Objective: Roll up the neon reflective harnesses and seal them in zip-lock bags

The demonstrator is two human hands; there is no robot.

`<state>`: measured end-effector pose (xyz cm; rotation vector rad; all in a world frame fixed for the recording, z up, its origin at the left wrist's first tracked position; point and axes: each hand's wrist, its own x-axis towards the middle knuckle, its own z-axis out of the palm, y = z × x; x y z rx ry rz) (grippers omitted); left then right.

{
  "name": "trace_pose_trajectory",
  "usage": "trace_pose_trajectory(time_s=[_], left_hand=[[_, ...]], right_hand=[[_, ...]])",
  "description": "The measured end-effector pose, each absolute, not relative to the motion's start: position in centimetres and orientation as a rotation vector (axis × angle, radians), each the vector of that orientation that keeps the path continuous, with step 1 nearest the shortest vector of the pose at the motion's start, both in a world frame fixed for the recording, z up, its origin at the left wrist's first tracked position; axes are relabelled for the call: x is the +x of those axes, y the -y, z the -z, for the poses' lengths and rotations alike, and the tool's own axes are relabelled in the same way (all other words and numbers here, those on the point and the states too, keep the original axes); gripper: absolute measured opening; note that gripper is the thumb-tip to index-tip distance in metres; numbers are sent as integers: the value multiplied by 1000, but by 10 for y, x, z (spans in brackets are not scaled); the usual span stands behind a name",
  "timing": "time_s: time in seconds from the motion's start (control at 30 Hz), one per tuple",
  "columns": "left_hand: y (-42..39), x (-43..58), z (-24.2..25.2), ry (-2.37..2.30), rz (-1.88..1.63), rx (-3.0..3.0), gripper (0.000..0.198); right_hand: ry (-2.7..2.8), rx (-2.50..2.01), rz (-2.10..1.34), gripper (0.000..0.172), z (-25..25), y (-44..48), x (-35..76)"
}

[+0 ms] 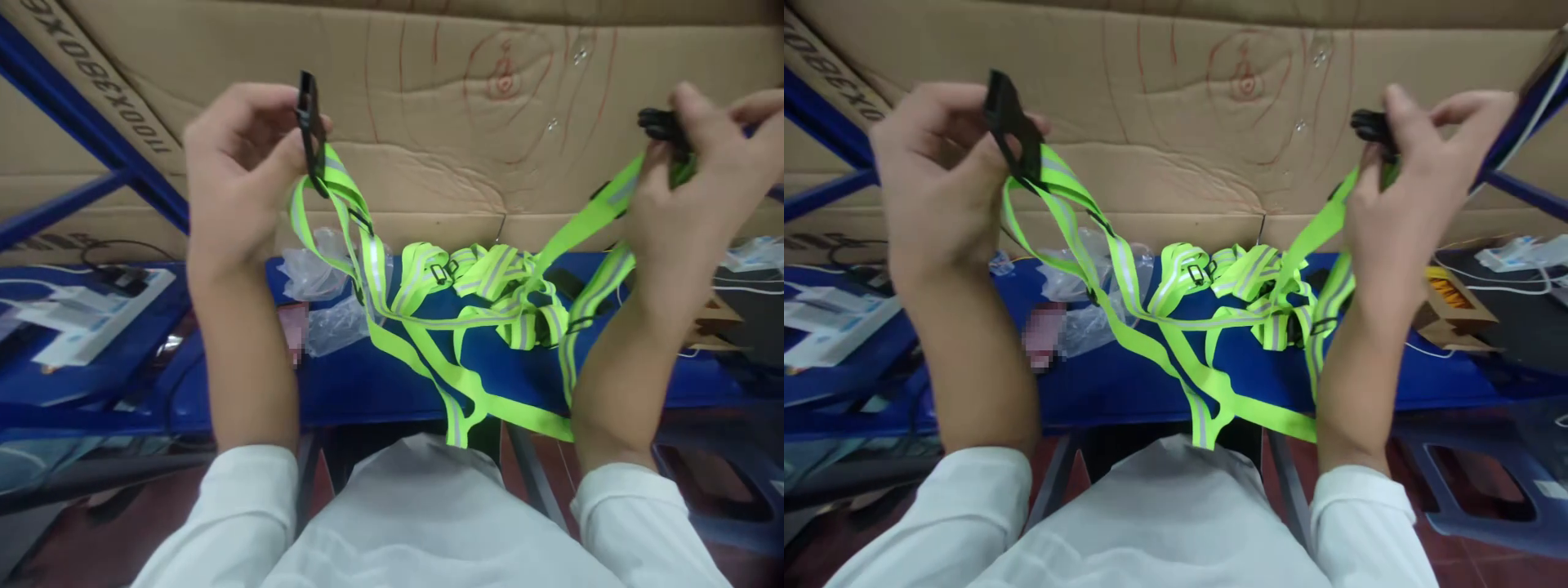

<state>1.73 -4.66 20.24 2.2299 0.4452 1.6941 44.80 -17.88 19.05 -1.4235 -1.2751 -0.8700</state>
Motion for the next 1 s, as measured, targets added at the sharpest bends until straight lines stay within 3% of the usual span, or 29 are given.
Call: trace_pose_trajectory(time_s=[0.1, 0.27, 0.47, 0.77, 1.0], left_hand=[[36, 39, -198, -278, -1669, 2082, 52], [39, 58, -185, -203, -1706, 2056, 43], [55, 82, -168, -326, -1716, 2349, 40], [74, 95, -162, -554, -1490, 2359, 36], [74, 91, -162, -503, -1586, 2476, 35]], right_hand=[[1348, -1388, 963, 58, -194, 162, 434], [1356, -1131, 969, 52, -183, 156, 383], [1538, -1339, 750, 52, -168, 162, 303], [1732, -1455, 640, 57, -158, 162, 275], [1599, -1375, 899, 55, -157, 156, 284]])
